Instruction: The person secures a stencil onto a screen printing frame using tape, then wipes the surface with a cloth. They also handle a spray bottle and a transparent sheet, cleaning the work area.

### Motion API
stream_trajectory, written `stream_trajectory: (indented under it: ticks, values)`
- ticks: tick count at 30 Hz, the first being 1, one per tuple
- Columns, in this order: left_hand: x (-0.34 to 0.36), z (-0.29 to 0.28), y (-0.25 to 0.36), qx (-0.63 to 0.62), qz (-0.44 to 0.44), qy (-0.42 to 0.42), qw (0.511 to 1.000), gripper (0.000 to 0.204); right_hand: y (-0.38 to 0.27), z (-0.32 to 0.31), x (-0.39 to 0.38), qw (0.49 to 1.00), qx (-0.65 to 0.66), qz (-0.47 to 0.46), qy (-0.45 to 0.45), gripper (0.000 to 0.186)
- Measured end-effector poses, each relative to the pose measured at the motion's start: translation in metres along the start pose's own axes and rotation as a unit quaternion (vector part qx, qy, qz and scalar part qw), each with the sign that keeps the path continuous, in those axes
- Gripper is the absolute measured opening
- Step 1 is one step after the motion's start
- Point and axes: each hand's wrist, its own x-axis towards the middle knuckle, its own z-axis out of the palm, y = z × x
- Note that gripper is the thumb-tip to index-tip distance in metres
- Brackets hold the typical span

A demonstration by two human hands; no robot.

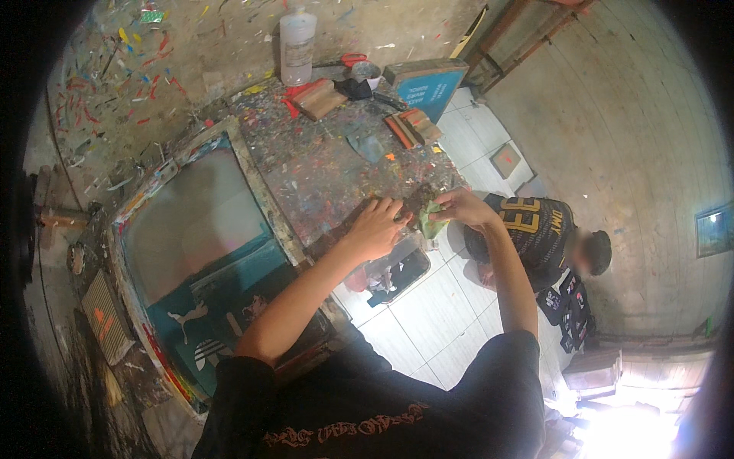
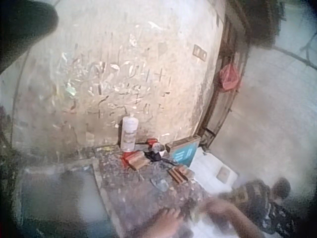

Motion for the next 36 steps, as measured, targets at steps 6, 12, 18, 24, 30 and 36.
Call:
stream_trajectory:
  ticks: [6, 12, 18, 24, 30, 36]
  values:
    - [0.000, 0.001, 0.000, 0.010, 0.012, 0.018, 1.000, 0.046, 0.006, -0.005, 0.036, 0.986, -0.078, 0.122, -0.083, 0.030]
    - [-0.002, 0.005, 0.000, 0.015, 0.015, 0.052, 0.998, 0.043, 0.021, -0.004, 0.052, 0.981, -0.056, 0.160, -0.093, 0.016]
    - [-0.001, 0.004, 0.000, 0.015, 0.019, 0.052, 0.998, 0.043, 0.036, -0.009, 0.054, 0.981, -0.007, 0.164, -0.104, 0.015]
    - [-0.004, 0.004, -0.001, 0.026, 0.022, 0.057, 0.998, 0.042, 0.008, 0.003, 0.045, 0.980, -0.002, 0.184, -0.080, 0.022]
    - [-0.003, 0.001, 0.001, 0.012, 0.026, 0.054, 0.998, 0.041, 0.026, -0.003, 0.048, 0.979, 0.008, 0.180, -0.094, 0.021]
    - [-0.004, -0.001, 0.001, 0.003, 0.021, 0.045, 0.999, 0.041, 0.031, -0.003, 0.048, 0.982, 0.011, 0.172, -0.081, 0.020]
